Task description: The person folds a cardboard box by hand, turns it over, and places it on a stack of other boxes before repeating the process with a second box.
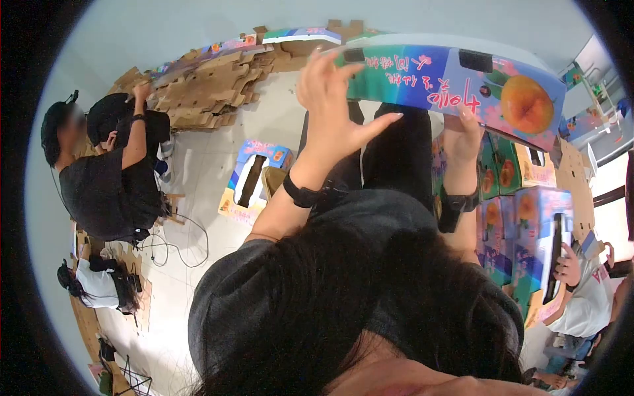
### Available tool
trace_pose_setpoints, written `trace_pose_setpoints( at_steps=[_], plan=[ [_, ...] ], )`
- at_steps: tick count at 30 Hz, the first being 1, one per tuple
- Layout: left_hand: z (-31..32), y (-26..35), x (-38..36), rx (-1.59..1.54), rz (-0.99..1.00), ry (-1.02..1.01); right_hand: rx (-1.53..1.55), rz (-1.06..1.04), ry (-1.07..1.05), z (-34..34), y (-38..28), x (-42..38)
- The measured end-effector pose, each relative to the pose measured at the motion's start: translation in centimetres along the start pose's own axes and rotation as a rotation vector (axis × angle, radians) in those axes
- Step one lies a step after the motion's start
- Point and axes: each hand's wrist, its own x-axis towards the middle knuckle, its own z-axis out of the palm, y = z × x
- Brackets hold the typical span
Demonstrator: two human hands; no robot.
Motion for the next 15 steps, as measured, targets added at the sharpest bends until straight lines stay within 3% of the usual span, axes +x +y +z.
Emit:
trace_pose_setpoints(
  at_steps=[2, 8, 12, 15],
  plan=[
    [0.6, -0.1, 0.0, 0.057, -0.117, -0.022, 0.036, 0.064, -0.004, -1.5, 0.6, 0.0],
    [1.8, -2.4, -1.0, 0.103, -0.129, -0.055, 0.004, 0.055, -0.008, -0.3, 1.1, -0.8],
    [2.3, -2.8, -1.0, 0.116, -0.078, -0.033, -0.070, -0.034, -0.042, 1.3, -0.2, -1.2],
    [2.3, -3.3, -1.5, 0.116, -0.095, -0.064, -0.304, -0.136, -0.123, 1.8, -0.7, -1.4]
  ],
)
